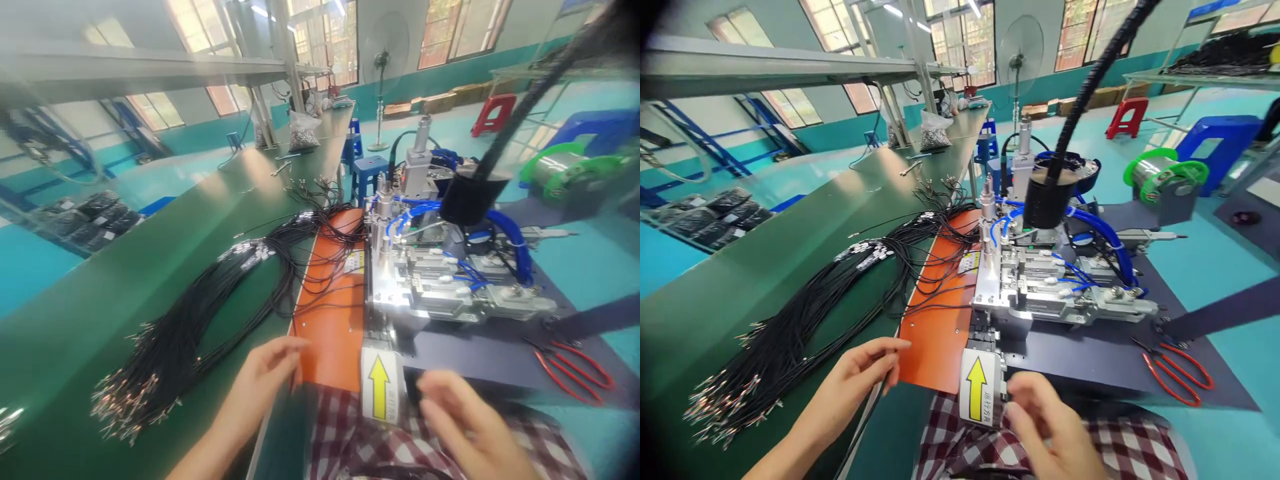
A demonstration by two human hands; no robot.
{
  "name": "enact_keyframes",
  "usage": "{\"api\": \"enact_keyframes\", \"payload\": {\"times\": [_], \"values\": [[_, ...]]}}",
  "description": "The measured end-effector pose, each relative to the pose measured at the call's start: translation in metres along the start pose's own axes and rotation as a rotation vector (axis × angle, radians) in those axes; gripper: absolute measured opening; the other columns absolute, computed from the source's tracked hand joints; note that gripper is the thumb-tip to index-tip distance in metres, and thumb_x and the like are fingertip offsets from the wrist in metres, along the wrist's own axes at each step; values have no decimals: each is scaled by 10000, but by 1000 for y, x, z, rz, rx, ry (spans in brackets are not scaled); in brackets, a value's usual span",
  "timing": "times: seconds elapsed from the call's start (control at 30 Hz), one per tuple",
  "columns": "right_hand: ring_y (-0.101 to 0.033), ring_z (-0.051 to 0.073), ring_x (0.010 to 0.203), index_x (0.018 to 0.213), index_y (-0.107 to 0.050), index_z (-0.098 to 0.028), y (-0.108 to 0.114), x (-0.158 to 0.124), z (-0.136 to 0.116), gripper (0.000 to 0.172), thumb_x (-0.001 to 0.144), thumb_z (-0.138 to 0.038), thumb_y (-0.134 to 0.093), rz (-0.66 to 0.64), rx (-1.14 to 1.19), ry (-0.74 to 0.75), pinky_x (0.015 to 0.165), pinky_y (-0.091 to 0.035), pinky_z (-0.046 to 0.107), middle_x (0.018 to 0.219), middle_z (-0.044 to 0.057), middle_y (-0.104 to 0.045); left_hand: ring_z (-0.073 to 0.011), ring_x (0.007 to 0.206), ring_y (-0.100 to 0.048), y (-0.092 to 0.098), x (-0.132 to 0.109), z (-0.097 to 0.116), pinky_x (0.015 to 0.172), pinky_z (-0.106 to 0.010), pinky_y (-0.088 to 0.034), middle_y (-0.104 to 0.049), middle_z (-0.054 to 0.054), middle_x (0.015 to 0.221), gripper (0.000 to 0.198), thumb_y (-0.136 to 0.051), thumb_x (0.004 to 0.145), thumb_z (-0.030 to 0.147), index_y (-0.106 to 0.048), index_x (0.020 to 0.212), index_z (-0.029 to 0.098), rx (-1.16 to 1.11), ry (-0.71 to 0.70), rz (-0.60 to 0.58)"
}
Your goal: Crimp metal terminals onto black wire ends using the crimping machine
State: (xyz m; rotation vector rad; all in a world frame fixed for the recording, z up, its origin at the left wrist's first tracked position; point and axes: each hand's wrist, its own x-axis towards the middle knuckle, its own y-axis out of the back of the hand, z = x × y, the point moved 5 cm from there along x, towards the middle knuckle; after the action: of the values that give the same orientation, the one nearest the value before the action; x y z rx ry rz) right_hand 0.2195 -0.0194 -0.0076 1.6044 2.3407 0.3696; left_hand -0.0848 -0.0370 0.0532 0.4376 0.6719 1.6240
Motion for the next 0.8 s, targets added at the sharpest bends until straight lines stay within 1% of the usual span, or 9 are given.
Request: {"api": "enact_keyframes", "payload": {"times": [0.1,0.17,0.23,0.3,0.4,0.5,0.57,0.63,0.8], "values": [[-610,134,621,1320,-509,-280,-26,18,-49,477,858,-205,-597,-111,-20,124,669,-532,264,903,-2,-686,-180,737,-688,-29,26,27,673,-294,-547,-734,-81,876,419,-399,960,404,-656,1186,161,-74,-119,-85],[-593,118,640,1355,-470,-270,-32,26,-57,556,826,-185,-620,-52,79,101,671,-525,259,987,10,-657,-177,754,-667,-39,37,37,709,-298,-540,-720,-67,897,336,-476,926,372,-693,1116,199,-47,-194,-93],[-593,117,678,1211,-559,-250,-31,32,-52,318,894,-237,-569,32,215,-11,636,-506,236,942,7,-627,-178,739,-622,-42,42,43,735,-306,-521,-667,-46,810,232,-533,893,327,-736,931,221,20,-261,-81],[-558,98,625,994,-618,-213,-32,37,-47,123,922,-282,-545,40,334,-101,592,-481,225,887,3,-618,-200,787,-597,-44,42,51,774,-330,-506,-625,-49,798,192,-563,872,293,-743,851,230,83,-326,-77],[-500,66,538,916,-595,-195,-29,45,-45,63,889,-244,-565,23,497,-169,526,-437,209,821,-21,-598,-241,1017,-611,-54,36,72,870,-357,-503,-677,-72,1048,251,-568,886,275,-690,1104,257,137,-508,-188],[-512,63,558,1002,-572,-197,-20,52,-45,200,811,-191,-633,-32,592,-158,526,-418,200,829,-32,-590,-186,978,-651,-72,34,88,841,-286,-526,-697,-37,1107,336,-501,959,289,-556,1290,284,77,-586,-370],[-493,58,559,1065,-561,-191,-11,53,-44,314,772,-186,-674,-65,624,-154,537,-408,202,853,-23,-614,-161,881,-662,-79,37,91,770,-241,-524,-705,-2,1012,266,-466,981,295,-599,1211,305,27,-558,-416],[-477,61,577,1058,-575,-175,0,51,-41,329,756,-192,-703,-29,584,-169,562,-398,210,842,-12,-634,-155,797,-652,-83,42,89,696,-223,-507,-688,7,908,222,-454,984,304,-652,1083,297,4,-518,-409],[-474,92,570,841,-620,-169,11,49,-42,121,811,-274,-672,114,457,-190,542,-373,234,675,-28,-569,-145,625,-589,-85,47,83,576,-225,-463,-628,6,765,203,-496,954,349,-676,914,266,-15,-432,-373]]}}
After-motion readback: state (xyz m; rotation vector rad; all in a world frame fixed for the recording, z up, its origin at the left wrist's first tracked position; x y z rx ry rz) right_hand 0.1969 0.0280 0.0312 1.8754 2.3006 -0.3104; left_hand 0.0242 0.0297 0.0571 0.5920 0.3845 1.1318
